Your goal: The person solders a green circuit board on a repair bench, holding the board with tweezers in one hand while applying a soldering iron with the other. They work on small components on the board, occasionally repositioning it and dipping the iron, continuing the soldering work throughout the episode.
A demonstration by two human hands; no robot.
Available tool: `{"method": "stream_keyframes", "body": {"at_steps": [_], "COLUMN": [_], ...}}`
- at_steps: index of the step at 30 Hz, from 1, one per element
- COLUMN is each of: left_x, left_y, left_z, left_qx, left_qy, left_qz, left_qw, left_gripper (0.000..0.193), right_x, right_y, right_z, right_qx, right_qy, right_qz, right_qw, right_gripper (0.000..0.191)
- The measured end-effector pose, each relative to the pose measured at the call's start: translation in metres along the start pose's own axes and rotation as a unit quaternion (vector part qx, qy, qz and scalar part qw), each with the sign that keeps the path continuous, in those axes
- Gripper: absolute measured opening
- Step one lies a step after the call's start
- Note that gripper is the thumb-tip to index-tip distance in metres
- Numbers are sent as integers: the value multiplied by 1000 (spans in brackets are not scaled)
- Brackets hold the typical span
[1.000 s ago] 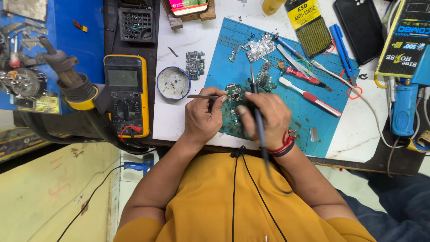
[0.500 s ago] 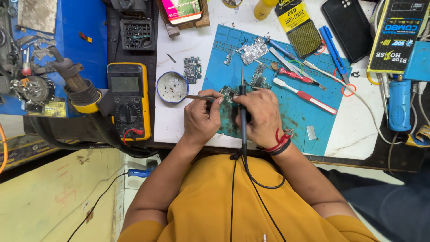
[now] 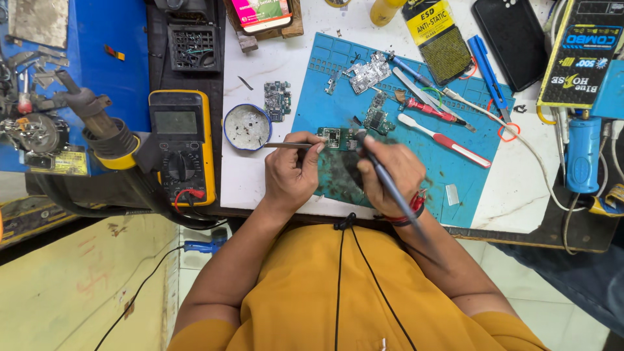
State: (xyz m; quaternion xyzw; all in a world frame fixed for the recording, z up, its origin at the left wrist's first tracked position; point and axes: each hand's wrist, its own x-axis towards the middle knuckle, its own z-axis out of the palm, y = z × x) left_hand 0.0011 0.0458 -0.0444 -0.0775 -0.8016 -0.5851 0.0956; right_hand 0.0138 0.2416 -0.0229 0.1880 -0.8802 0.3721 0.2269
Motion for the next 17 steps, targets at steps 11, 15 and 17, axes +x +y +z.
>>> {"method": "stream_keyframes", "body": {"at_steps": [11, 15, 17], "left_x": [-1, -10, 0], "left_y": [2, -10, -26], "left_z": [-1, 1, 23], "left_qx": [33, 25, 25], "left_qy": [-16, -15, -17], "left_qz": [-22, -20, -27], "left_qw": [999, 999, 999], "left_gripper": [6, 6, 6], "right_x": [-7, -4, -2], "right_y": [1, -1, -3], "right_z": [1, 2, 2], "right_qx": [78, 69, 64], "right_qy": [-22, -29, -35], "right_qz": [-1, 13, 16], "right_qw": [997, 997, 997], "right_gripper": [5, 5, 5]}}
